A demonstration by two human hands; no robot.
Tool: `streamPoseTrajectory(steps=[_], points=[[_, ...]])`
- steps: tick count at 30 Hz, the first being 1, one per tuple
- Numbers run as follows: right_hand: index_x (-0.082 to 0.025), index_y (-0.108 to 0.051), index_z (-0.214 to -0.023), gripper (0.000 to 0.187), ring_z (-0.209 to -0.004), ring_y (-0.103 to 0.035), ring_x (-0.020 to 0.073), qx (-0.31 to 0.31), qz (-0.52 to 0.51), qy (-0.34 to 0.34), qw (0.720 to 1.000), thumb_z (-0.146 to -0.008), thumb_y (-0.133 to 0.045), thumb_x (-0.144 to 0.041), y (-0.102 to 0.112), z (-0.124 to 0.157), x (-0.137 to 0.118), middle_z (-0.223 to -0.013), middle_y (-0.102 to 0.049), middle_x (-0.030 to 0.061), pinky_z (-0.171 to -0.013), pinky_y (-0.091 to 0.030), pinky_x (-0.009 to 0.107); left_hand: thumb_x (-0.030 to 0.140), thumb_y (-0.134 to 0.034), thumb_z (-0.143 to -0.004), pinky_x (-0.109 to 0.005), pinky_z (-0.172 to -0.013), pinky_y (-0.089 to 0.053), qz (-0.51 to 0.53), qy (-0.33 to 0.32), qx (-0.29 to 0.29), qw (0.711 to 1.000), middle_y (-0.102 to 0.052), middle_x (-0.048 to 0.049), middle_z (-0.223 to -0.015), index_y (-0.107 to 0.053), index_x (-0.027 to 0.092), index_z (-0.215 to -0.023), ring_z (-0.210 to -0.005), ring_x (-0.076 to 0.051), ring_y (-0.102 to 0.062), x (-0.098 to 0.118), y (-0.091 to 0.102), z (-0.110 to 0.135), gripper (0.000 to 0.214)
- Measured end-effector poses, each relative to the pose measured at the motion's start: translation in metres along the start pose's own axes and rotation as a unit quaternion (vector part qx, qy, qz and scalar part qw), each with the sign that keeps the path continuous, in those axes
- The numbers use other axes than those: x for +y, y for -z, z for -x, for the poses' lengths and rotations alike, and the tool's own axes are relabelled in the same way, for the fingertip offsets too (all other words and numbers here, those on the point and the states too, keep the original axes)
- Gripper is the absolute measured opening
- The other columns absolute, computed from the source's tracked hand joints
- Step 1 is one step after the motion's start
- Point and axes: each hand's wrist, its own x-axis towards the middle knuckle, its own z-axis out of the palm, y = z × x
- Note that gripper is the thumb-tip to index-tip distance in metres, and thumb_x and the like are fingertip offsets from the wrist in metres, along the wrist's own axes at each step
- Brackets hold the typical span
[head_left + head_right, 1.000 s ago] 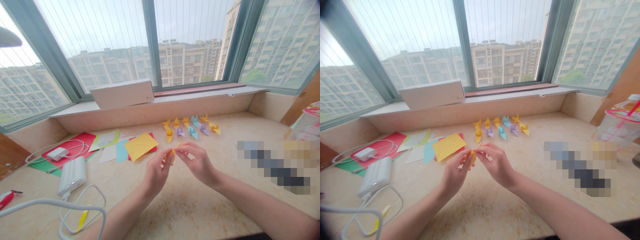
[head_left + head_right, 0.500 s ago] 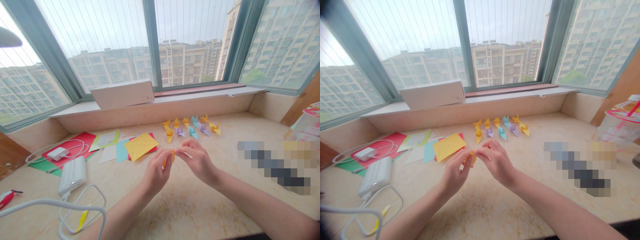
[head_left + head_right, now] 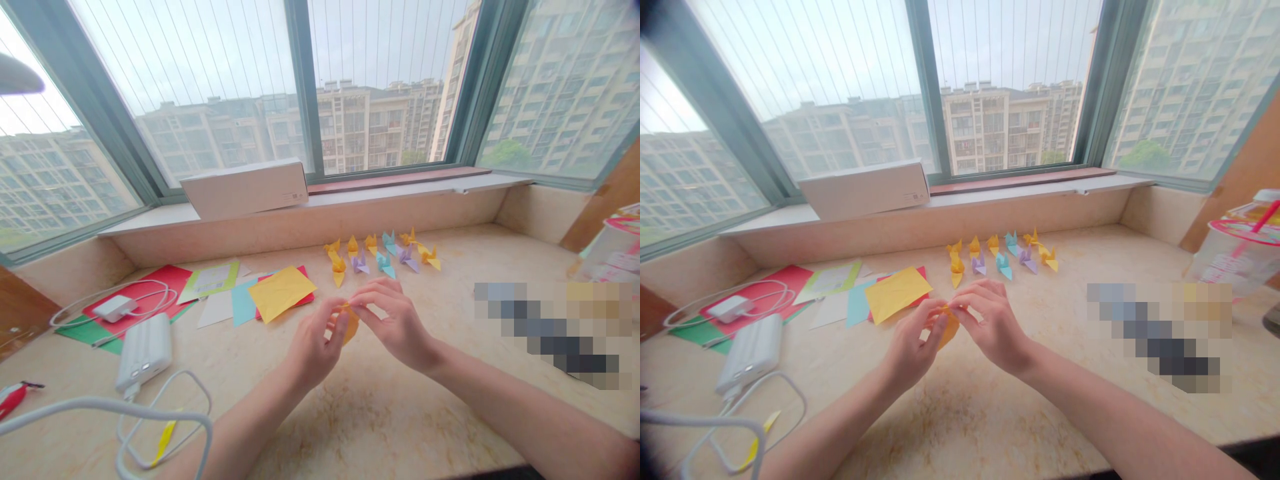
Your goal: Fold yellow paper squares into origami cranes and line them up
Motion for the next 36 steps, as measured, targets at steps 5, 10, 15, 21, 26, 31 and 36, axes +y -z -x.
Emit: streamPoseTrajectory(steps=[5,10,15,21,26,31,36], points=[[-0.027,-0.069,-0.092,0.005,-0.089,-0.067,0.0232,0.003,-0.006,-0.030,1.000,-0.092,-0.066,-0.024,-0.0011,0.0011,-0.0009,-0.090,-0.076,0.0021,-0.088,-0.044,0.043,0.030,-0.046,-0.101,-0.033,-0.083,-0.057,-0.018,-0.027,0.038,0.999,-0.076,-0.0083,-0.108,-0.062,0.020,-0.105,-0.093,-0.020,-0.073,-0.0032,0.0033,-0.0019,0.020],[-0.028,-0.069,-0.100,0.009,-0.089,-0.068,0.0232,0.008,-0.016,-0.048,0.999,-0.092,-0.067,-0.026,-0.0024,0.0022,-0.0016,-0.092,-0.076,0.0025,-0.089,-0.044,0.043,0.029,-0.050,-0.099,-0.033,-0.082,-0.057,-0.006,-0.029,0.053,0.998,-0.076,-0.0072,-0.102,-0.066,0.020,-0.099,-0.095,-0.020,-0.071,-0.0054,0.0034,-0.0048,0.019],[-0.028,-0.069,-0.105,0.014,-0.089,-0.067,0.0229,0.009,-0.034,-0.067,0.997,-0.091,-0.068,-0.027,-0.0034,0.0026,-0.0005,-0.088,-0.075,0.0016,-0.090,-0.045,0.043,0.034,-0.053,-0.097,-0.031,-0.076,-0.057,0.042,0.014,0.061,0.997,-0.076,-0.0052,-0.089,-0.068,0.019,-0.090,-0.085,-0.019,-0.072,-0.0043,0.0024,-0.0057,0.022],[-0.025,-0.070,-0.101,0.015,-0.101,-0.065,0.0240,0.004,-0.094,-0.122,0.988,-0.088,-0.070,-0.032,-0.0046,0.0014,0.0018,-0.102,-0.072,0.0061,-0.093,-0.049,0.043,0.044,-0.058,-0.093,-0.027,-0.065,-0.056,0.152,0.101,0.073,0.980,-0.073,-0.0043,-0.078,-0.065,0.017,-0.085,-0.071,-0.018,-0.070,-0.0054,-0.0036,-0.0052,0.029],[-0.024,-0.070,-0.100,0.017,-0.093,-0.069,0.0216,-0.034,-0.160,-0.210,0.964,-0.087,-0.070,-0.035,-0.0055,0.0019,0.0004,-0.097,-0.075,0.0039,-0.089,-0.053,0.039,0.046,-0.059,-0.092,-0.025,-0.061,-0.054,0.178,0.106,0.070,0.976,-0.072,-0.0027,-0.075,-0.063,0.017,-0.084,-0.067,-0.016,-0.069,-0.0060,-0.0057,-0.0055,0.030],[-0.024,-0.066,-0.111,0.028,-0.092,-0.069,0.0213,-0.027,-0.176,-0.211,0.961,-0.085,-0.073,-0.033,-0.0061,0.0007,-0.0023,-0.086,-0.074,0.0010,-0.097,-0.049,0.043,0.043,-0.057,-0.094,-0.027,-0.066,-0.055,0.118,0.083,0.064,0.987,-0.073,-0.0029,-0.077,-0.065,0.018,-0.084,-0.071,-0.017,-0.070,-0.0078,-0.0029,-0.0055,0.028],[-0.026,-0.064,-0.115,0.030,-0.093,-0.069,0.0212,-0.041,-0.182,-0.209,0.960,-0.086,-0.072,-0.033,-0.0048,-0.0011,-0.0020,-0.084,-0.073,0.0001,-0.097,-0.048,0.042,0.039,-0.056,-0.095,-0.029,-0.071,-0.056,0.053,0.049,0.071,0.995,-0.074,-0.0038,-0.080,-0.067,0.018,-0.085,-0.074,-0.017,-0.069,-0.0085,0.0001,-0.0049,0.026]])
